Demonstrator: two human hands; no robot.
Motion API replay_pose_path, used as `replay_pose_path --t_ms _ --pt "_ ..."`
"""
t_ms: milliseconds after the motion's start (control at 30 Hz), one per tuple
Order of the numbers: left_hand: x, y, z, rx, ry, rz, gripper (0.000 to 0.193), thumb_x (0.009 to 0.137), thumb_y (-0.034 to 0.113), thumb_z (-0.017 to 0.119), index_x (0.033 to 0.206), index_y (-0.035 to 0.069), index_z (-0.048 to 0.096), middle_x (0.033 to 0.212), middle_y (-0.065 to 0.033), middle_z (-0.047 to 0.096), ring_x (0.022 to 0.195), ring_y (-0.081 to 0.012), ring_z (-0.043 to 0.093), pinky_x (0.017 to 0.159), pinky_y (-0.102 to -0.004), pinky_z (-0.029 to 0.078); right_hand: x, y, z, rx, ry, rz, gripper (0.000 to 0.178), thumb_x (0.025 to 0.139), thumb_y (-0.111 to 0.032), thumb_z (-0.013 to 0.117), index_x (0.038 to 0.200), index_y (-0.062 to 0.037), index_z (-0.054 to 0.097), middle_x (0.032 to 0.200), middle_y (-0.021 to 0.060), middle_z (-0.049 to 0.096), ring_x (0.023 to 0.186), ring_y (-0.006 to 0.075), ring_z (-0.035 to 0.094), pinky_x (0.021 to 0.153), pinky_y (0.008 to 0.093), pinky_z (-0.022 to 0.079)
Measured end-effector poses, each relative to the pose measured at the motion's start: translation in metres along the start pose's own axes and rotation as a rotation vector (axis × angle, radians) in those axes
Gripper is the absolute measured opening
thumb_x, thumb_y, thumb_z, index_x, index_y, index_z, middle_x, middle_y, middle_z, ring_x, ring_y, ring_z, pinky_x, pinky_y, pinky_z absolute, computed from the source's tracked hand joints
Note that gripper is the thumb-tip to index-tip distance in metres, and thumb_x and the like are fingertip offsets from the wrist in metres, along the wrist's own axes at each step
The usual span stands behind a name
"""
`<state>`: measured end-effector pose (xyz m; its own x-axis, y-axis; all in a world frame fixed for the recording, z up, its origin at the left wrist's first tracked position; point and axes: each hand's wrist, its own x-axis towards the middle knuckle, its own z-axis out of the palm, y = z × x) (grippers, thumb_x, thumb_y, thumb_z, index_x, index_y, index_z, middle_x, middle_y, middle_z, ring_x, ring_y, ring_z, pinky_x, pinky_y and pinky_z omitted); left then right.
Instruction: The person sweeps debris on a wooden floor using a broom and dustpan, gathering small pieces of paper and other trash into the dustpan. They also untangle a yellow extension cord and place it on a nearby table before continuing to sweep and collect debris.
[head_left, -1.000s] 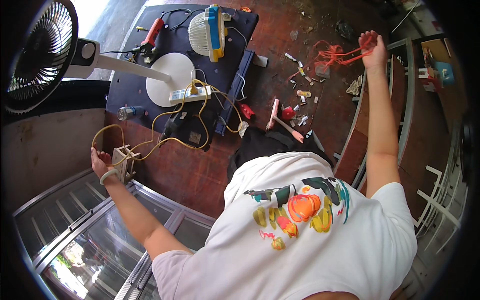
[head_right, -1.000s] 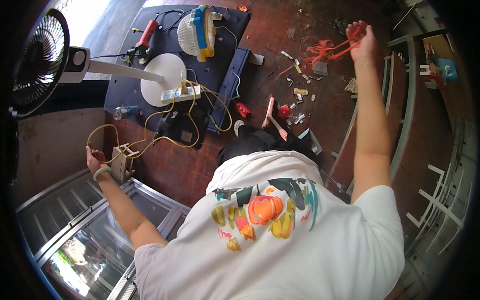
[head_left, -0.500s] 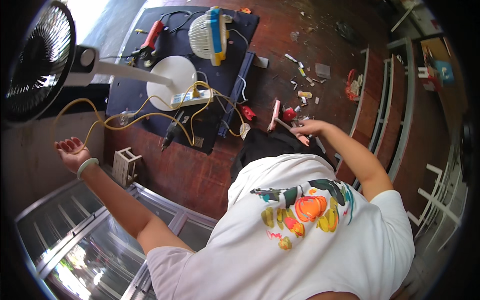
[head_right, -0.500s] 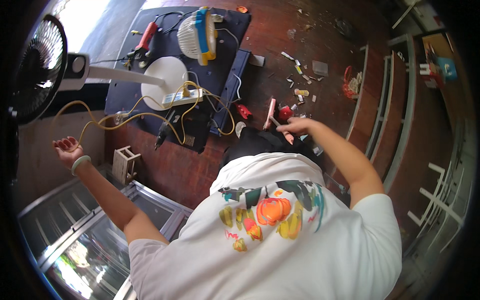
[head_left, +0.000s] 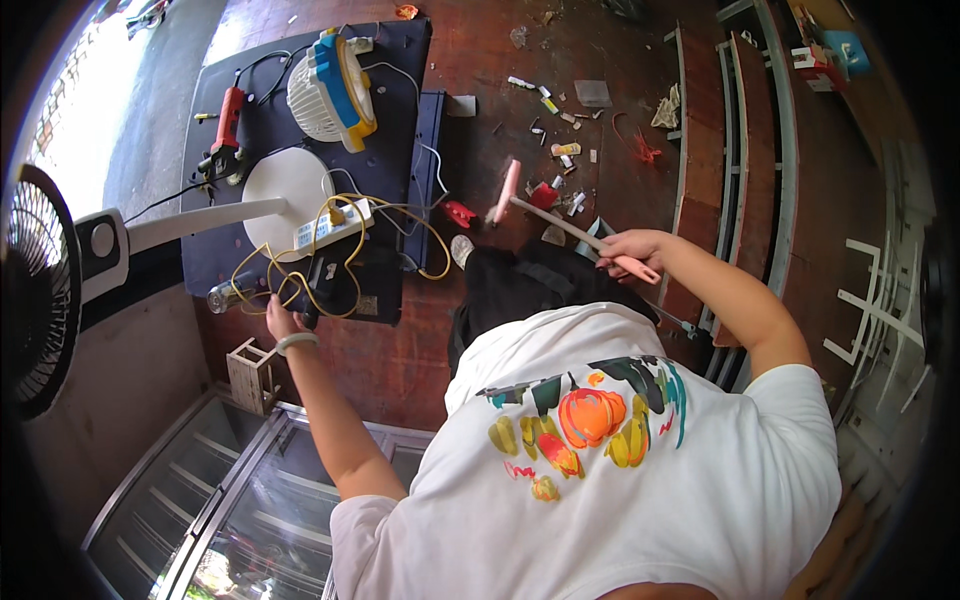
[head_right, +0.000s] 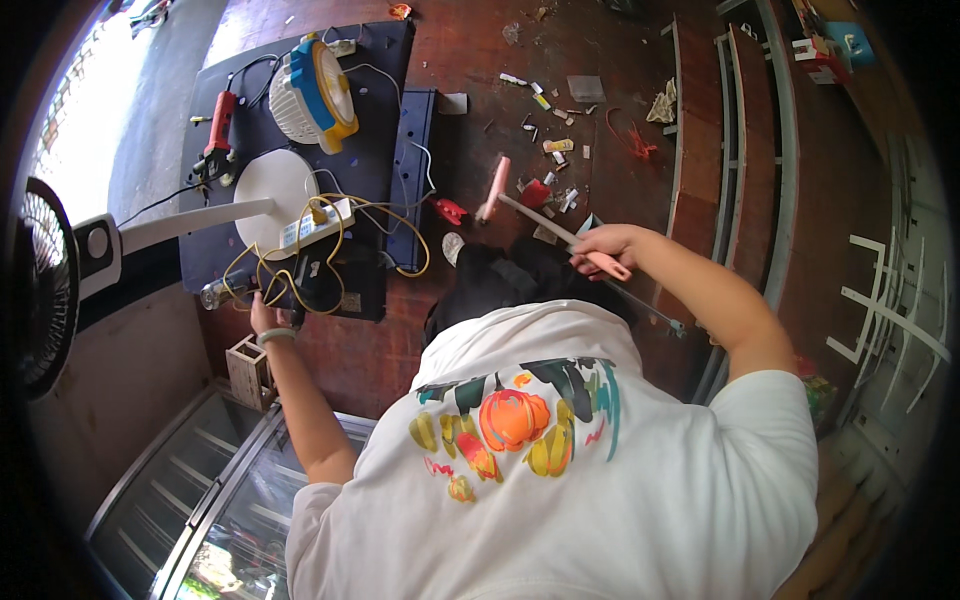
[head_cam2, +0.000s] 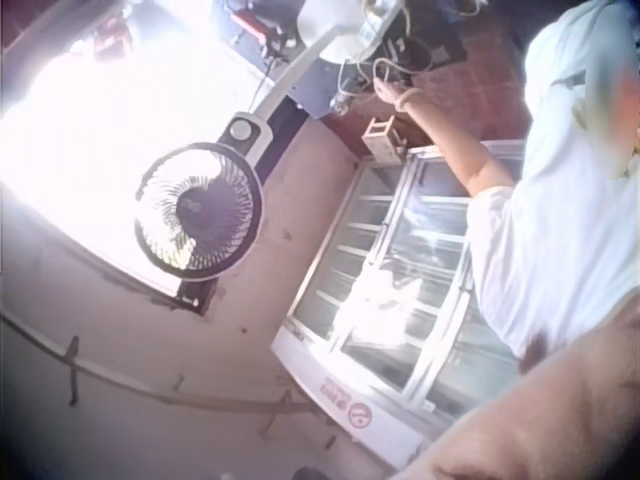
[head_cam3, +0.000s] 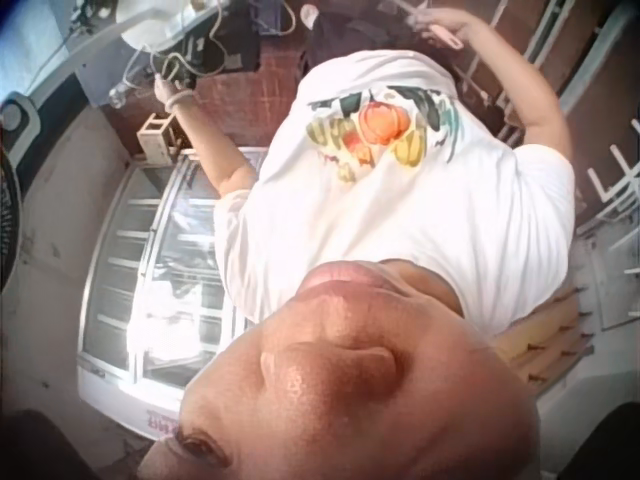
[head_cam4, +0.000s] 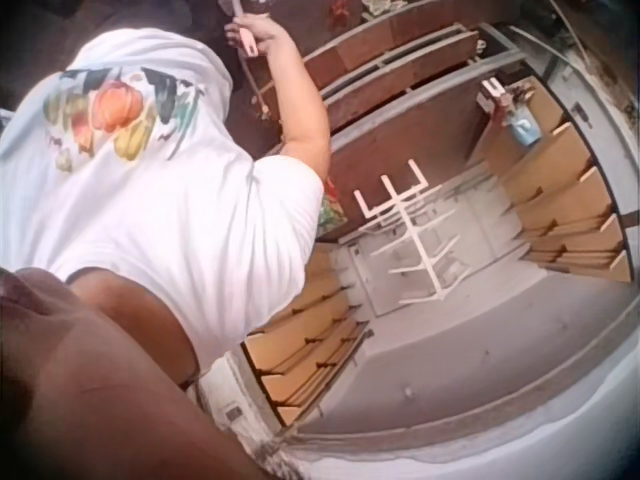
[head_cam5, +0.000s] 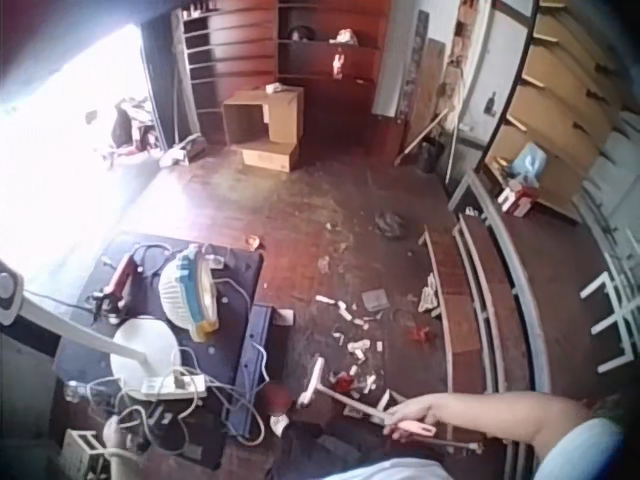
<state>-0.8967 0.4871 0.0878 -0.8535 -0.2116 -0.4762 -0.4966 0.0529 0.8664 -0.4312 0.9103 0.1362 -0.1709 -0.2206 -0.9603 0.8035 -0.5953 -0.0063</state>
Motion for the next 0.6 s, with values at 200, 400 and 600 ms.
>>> replay_pose_path --t_ms 200,400,600 --pt "-0.056 -0.097 -0.048 0.202 0.109 0.045 0.01 0.077 0.017 0.052 0.083 0.01 0.056 0.062 0.0024 0.047 0.039 -0.0075 0.033 0.035 -0.0202 0.027 -0.02 0.018 -0.05 -0.352 0.25 -0.097 0.028 0.087 -0.026 0.044 0.113 -0.0154 0.047 0.062 -0.0011 0.043 0.04 0.008 0.037 0.033 0.0236 0.034" --pt "-0.168 -0.179 -0.088 0.365 0.12 -0.186 0.024 0.077 0.016 0.056 0.099 0.008 0.056 0.064 0.0032 0.043 0.044 -0.0069 0.034 0.036 -0.021 0.028 -0.022 0.008 -0.089 -0.818 0.064 -0.301 0.021 0.084 -0.023 0.045 0.101 -0.0109 0.05 0.056 -0.0005 0.038 0.041 0.0092 0.039 0.034 0.0253 0.034" --pt "-0.279 -0.228 -0.099 0.408 0.178 -0.353 0.021 0.078 0.016 0.057 0.098 0.008 0.056 0.072 0.0 0.051 0.049 -0.0095 0.044 0.04 -0.0224 0.037 0.017 -0.021 -0.047 -1.302 0.048 -0.292 0.023 0.079 -0.02 0.045 0.092 -0.0045 0.056 0.058 0.0097 0.055 0.046 0.0212 0.055 0.043 0.0362 0.043"
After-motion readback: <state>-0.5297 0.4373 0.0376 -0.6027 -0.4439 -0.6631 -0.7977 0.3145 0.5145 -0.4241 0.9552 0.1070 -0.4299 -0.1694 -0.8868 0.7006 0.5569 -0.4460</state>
